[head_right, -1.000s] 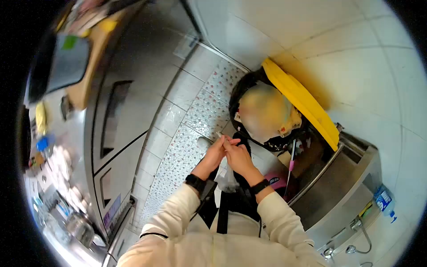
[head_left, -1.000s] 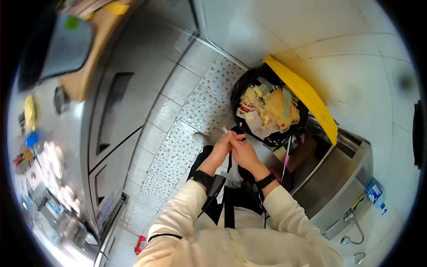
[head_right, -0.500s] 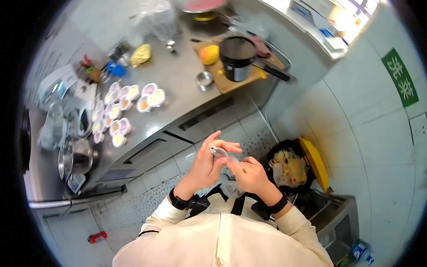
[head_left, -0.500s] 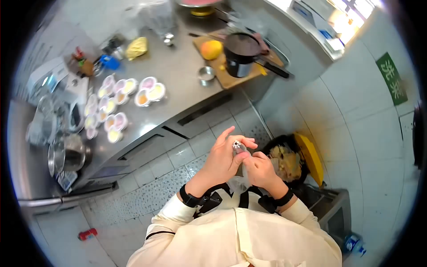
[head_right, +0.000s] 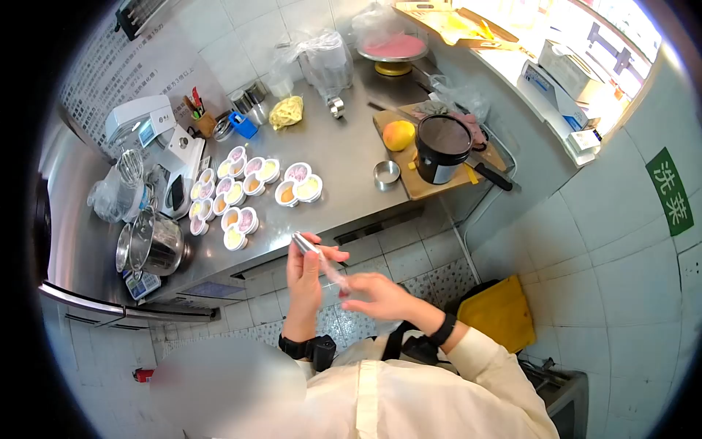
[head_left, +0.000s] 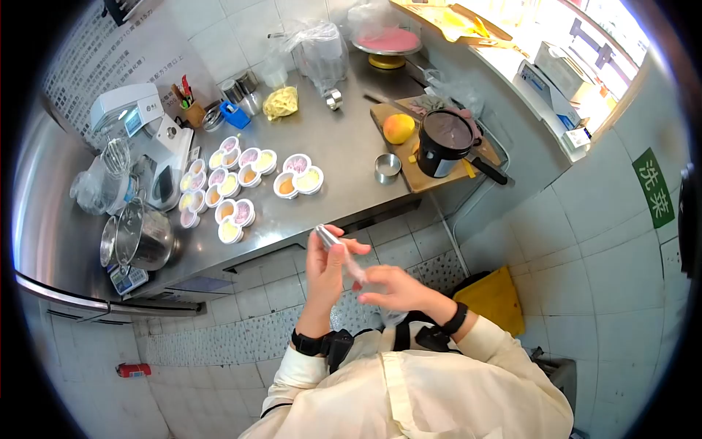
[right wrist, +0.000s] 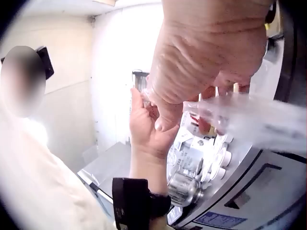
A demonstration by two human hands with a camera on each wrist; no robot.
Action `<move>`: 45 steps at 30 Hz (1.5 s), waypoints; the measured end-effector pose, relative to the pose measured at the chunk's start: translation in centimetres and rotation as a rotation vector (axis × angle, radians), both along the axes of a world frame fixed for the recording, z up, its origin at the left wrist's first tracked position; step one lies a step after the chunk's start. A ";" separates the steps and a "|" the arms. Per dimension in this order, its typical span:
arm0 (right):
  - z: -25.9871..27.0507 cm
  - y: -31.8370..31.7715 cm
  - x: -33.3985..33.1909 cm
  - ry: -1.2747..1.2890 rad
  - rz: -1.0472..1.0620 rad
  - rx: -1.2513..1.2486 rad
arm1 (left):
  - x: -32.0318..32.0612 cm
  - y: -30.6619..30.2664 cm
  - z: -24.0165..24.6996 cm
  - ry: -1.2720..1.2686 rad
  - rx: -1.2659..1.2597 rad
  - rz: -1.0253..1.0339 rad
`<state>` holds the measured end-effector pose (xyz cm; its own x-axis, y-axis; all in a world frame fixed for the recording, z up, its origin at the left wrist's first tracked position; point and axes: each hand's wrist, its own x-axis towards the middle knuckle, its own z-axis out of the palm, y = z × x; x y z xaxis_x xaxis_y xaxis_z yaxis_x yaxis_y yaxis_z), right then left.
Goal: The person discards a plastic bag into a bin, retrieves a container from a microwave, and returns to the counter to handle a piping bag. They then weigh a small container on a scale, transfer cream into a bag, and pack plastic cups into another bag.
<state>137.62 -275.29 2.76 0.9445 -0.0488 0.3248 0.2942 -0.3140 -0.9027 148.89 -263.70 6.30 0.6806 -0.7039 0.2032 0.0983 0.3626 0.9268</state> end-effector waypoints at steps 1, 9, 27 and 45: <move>-0.3 -0.1 1.1 0.141 0.074 0.057 | 0.4 -0.2 0.1 -0.002 0.002 0.002; -1.0 -9.0 13.5 0.204 -0.188 0.502 | 3.8 1.3 -2.2 -0.127 0.353 0.313; 5.7 -27.0 11.6 -0.278 -0.911 -0.988 | -0.5 8.3 -7.6 0.278 0.406 0.756; -1.7 -35.0 1.4 0.199 -0.630 1.037 | 8.2 12.4 -19.7 0.926 -0.023 1.059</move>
<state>139.04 -310.27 1.03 0.6915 -0.6633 -0.2861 0.1795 0.5414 -0.8213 157.11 -251.32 -13.44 0.7699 0.2164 -0.6003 0.3364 0.6618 0.6700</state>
